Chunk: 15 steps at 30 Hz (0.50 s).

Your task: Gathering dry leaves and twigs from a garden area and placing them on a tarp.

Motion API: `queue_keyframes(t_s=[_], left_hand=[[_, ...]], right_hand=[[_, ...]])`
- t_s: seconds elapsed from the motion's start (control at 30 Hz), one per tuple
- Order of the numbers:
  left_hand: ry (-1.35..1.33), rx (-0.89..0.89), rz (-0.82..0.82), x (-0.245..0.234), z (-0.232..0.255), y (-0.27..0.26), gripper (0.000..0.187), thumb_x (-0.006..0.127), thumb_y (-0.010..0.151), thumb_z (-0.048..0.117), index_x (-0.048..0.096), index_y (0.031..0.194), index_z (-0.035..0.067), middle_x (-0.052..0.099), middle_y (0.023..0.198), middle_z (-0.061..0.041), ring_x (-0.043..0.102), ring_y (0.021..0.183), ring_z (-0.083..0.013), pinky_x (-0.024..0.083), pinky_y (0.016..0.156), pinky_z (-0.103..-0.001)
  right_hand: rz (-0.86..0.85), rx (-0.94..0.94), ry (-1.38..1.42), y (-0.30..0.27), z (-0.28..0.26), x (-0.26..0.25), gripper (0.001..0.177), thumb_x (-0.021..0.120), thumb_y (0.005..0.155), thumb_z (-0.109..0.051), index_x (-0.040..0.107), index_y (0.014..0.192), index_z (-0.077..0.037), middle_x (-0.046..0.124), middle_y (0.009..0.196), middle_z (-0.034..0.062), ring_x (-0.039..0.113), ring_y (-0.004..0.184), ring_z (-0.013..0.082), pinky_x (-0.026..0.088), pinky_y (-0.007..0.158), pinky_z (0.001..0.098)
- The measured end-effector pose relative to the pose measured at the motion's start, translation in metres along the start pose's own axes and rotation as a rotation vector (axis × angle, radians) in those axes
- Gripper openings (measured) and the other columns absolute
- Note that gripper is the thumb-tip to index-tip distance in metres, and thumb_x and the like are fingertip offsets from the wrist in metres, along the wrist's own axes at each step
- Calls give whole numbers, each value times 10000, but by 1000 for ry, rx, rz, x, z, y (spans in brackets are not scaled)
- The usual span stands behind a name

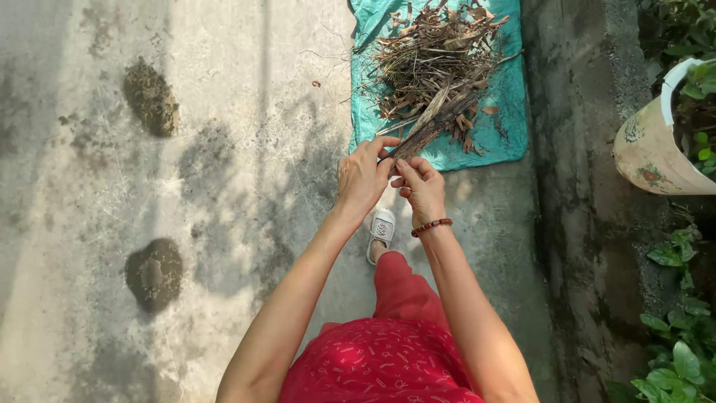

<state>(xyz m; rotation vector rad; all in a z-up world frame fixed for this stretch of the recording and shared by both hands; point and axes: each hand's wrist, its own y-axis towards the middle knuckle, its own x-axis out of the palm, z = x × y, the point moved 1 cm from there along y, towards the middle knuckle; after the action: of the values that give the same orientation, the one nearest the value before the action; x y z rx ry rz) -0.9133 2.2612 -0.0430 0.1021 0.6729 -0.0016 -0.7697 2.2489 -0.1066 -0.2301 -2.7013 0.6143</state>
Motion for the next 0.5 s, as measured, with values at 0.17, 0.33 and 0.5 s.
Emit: queue_keyframes(t_s=[0.17,0.33,0.5], left_hand=[[57,25,-62,18,3,127,324,670,896,154,685,1217,191,693,1022,-44,659,976,-264,441,899,-476],[151,63,-42,33,-11,208,362,691,856,129,694,1215,173,660,1114,-82,598,1058,-300,419,930,-481],[97,86,-138,51,-36,271,349,684,866,121,698,1211,170,652,1128,-77,601,1077,-292,410,940,-478]], right_hand=[[71,39,9,120,-29,4,179,752,921,-220,645,995,-96,749,882,19,661,681,88,444,540,197],[115,70,77,215,-25,4,194,767,936,-212,657,1010,-71,728,875,19,642,679,89,450,536,208],[311,165,161,288,-16,3,257,771,886,-209,618,1071,-118,738,895,13,672,663,115,455,503,229]])
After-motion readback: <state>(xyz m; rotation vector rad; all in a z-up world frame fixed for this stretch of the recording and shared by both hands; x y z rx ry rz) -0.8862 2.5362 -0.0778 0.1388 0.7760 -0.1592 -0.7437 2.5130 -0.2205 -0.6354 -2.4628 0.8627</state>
